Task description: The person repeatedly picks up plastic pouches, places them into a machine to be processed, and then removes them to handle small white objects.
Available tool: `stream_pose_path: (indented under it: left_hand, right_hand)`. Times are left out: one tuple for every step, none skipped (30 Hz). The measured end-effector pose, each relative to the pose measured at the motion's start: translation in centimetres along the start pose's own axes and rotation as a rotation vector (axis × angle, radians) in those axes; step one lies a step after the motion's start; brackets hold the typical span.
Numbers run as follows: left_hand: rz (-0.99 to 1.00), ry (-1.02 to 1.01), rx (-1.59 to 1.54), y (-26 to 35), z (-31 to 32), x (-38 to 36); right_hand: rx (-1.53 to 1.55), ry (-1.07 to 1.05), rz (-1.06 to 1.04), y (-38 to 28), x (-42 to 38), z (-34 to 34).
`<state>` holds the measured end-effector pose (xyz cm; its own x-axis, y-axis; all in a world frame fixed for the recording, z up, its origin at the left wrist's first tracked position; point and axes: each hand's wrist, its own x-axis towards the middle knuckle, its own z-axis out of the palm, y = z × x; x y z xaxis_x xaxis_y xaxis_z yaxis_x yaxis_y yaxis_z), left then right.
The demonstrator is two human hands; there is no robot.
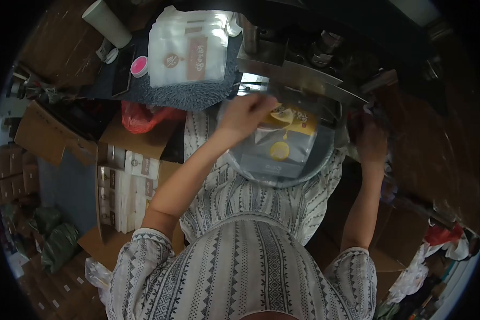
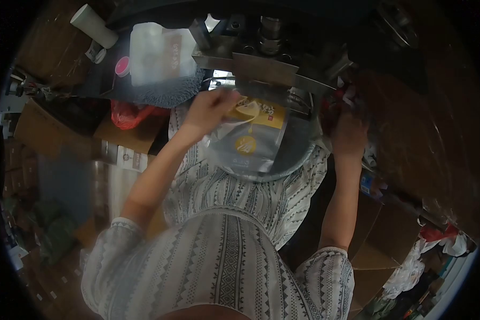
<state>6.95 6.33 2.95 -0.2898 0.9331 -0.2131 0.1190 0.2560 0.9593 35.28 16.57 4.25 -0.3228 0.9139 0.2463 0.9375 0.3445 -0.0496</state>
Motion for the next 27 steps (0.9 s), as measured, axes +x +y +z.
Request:
stream_pose_path:
  left_hand:
    - [0.098, 0.146, 0.141, 0.0, -1.9, 0.5]
    - [0.378, 0.380, 0.459, -0.7, -4.6, 2.0]
    - [0.653, 0.606, 0.780, -2.1, -7.4, 3.2]
    - [0.346, 0.452, 1.004, -3.5, -8.9, 3.3]
    - [0.347, 0.457, 1.005, -4.5, -8.4, 2.3]
    - [0.462, 0.394, 1.080, -5.3, -7.5, 0.5]
    - [0.576, 0.321, 1.155, -5.6, -7.0, -0.8]
    - [0.602, 0.365, 1.141, -5.6, -7.1, -1.5]
    - [0.594, 0.356, 1.136, -5.5, -7.2, -2.2]
    - [0.521, 0.390, 1.112, -5.2, -7.5, -2.7]
    - [0.456, 0.431, 1.090, -4.7, -7.8, -2.8]
    - [0.459, 0.438, 1.088, -4.3, -8.0, -3.1]
    - [0.483, 0.433, 1.067, -4.1, -8.2, -3.4]
    - [0.508, 0.426, 1.046, -3.8, -8.3, -3.8]
    - [0.507, 0.425, 1.048, -3.7, -8.3, -4.2]
    - [0.464, 0.440, 0.947, -3.6, -8.3, -4.6]
    - [0.420, 0.456, 0.846, -3.3, -8.2, -5.0]
    - [0.419, 0.456, 0.846, -2.8, -7.7, -5.6]
    - [0.469, 0.470, 0.791, -1.9, -6.6, -6.3]
    - [0.518, 0.480, 0.734, -1.1, -5.5, -6.9]
    - [0.518, 0.475, 0.734, -0.4, -4.8, -7.1]
    - [0.551, 0.445, 0.737, 0.3, -4.2, -7.2]
    - [0.583, 0.419, 0.740, 0.9, -3.8, -7.3]
    - [0.586, 0.421, 0.741, 1.4, -3.7, -7.5]
    - [0.611, 0.387, 0.756, 1.9, -3.6, -7.7]
    - [0.635, 0.353, 0.769, 2.0, -3.5, -7.8]
    - [0.633, 0.353, 0.770, 2.0, -3.4, -7.8]
  right_hand:
    - [0.075, -0.024, 0.003, 1.1, 0.3, 1.3]
    - [0.150, -0.058, 0.005, 1.5, 0.4, 1.9]
    - [0.152, -0.066, 0.007, 1.0, 0.2, 1.4]
    - [0.133, -0.063, 0.025, 0.0, 0.1, 0.4]
    - [0.115, -0.053, 0.039, -0.6, 0.3, -0.2]
    - [0.119, -0.044, 0.038, -0.2, 0.8, 0.1]
    - [0.156, 0.054, 0.011, 0.6, 1.2, 0.9]
    - [0.187, 0.140, -0.014, 1.0, 1.2, 1.6]
    - [0.182, 0.129, -0.013, 1.1, 1.1, 2.0]
    - [0.205, 0.045, 0.029, 1.1, 1.4, 2.3]
    - [0.230, -0.028, 0.069, 1.1, 1.8, 2.3]
    - [0.229, -0.022, 0.065, 0.9, 2.0, 2.0]
    - [0.208, -0.027, 0.042, 0.6, 1.7, 1.4]
    - [0.186, -0.033, 0.020, 0.2, 1.3, 0.8]
    - [0.187, -0.034, 0.021, -0.1, 0.8, -0.1]
    - [0.254, -0.063, 0.028, -0.5, 0.3, -1.4]
    - [0.320, -0.091, 0.034, -1.1, 0.0, -2.7]
    - [0.320, -0.092, 0.034, -2.3, -0.2, -4.3]
    - [0.578, -0.132, 0.010, -4.0, -0.6, -6.1]
    - [0.835, -0.172, -0.011, -5.5, -1.0, -6.9]
    - [0.833, -0.172, -0.005, -7.0, -1.4, -7.0]
    - [0.828, -0.100, -0.202, -8.5, -1.6, -7.1]
    - [0.816, -0.025, -0.402, -9.4, -1.5, -7.2]
    - [0.817, -0.022, -0.403, -9.8, -1.4, -7.2]
    - [0.731, 0.032, -0.484, -10.2, -1.2, -7.0]
    - [0.644, 0.084, -0.562, -10.5, -1.1, -6.9]
    - [0.645, 0.083, -0.562, -10.6, -1.2, -6.9]
